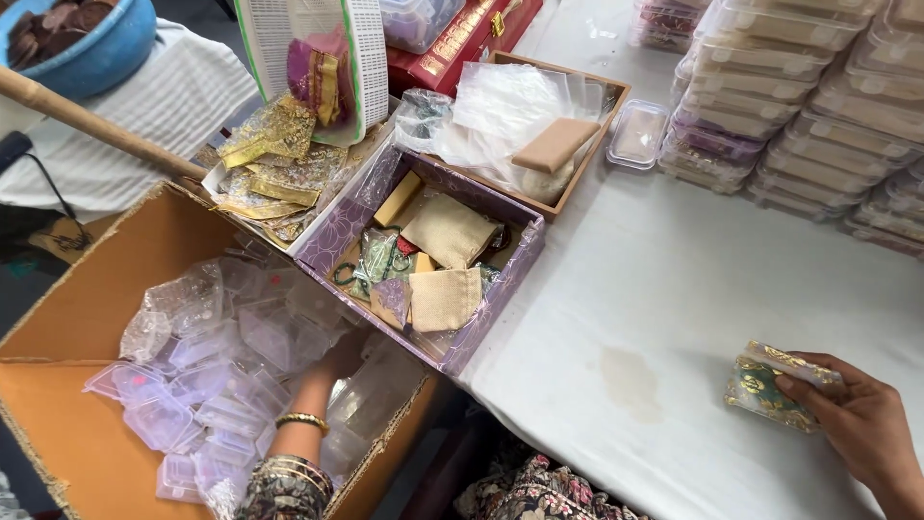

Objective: The person packs a green beaded bracelet into a small plastic bag, then wraps it in a gold-patterned cloth. They place the wrapped item into a small plastic container and stack it with others. The person repeats this process with another bracelet, using a red-patterned cloth for wrapping.

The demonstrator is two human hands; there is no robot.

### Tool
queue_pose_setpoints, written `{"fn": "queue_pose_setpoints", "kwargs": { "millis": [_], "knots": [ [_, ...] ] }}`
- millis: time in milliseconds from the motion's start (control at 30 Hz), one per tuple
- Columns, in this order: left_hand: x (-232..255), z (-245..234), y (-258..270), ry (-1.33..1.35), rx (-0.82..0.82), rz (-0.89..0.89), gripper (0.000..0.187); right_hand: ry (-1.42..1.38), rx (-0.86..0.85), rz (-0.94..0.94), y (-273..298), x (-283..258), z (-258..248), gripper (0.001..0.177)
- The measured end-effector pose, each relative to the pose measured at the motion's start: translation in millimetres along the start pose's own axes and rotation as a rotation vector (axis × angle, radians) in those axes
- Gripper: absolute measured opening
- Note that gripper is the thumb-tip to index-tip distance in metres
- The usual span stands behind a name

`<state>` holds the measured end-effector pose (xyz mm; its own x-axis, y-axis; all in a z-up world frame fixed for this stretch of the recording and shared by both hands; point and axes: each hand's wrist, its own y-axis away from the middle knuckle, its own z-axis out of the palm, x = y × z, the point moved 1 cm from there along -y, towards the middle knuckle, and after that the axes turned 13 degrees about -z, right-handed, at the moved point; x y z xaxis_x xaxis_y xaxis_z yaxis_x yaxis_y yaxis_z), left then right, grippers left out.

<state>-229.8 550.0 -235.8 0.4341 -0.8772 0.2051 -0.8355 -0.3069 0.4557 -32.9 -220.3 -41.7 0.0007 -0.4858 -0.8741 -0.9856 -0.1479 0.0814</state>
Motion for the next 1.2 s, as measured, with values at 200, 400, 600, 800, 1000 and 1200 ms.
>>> {"fn": "queue_pose_setpoints", "kwargs": {
  "millis": [200,400,600,800,1000,1200],
  "knots": [
    [50.0,-82.2,29.6,0.026,-0.195,-0.227,0.059,0.033,0.015,-0.012,4.4,1.0,-0.1,0.034],
    [12.7,-77.4,29.7,0.337,-0.298,-0.457,0.061,-0.024,0.004,-0.007,0.8,10.9,-2.7,0.035],
    [-46.0,-35.7,2.6,0.310,-0.250,-0.401,0.072,-0.022,-0.036,-0.017,1.8,-12.9,-3.0,0.034],
    [67.9,-118.2,79.2,0.231,-0.392,-0.722,0.085,0.009,-0.085,-0.043,4.1,-6.9,-5.7,0.033],
    [98.9,-187.4,115.8,-0.004,-0.193,-0.631,0.107,0.104,-0.129,0.013,5.6,-15.2,-7.7,0.034],
    [150.0,-298.0,239.0,-0.004,0.489,-0.537,0.069,0.011,-0.128,-0.067,5.7,-9.1,-10.2,0.035]
  ]
}}
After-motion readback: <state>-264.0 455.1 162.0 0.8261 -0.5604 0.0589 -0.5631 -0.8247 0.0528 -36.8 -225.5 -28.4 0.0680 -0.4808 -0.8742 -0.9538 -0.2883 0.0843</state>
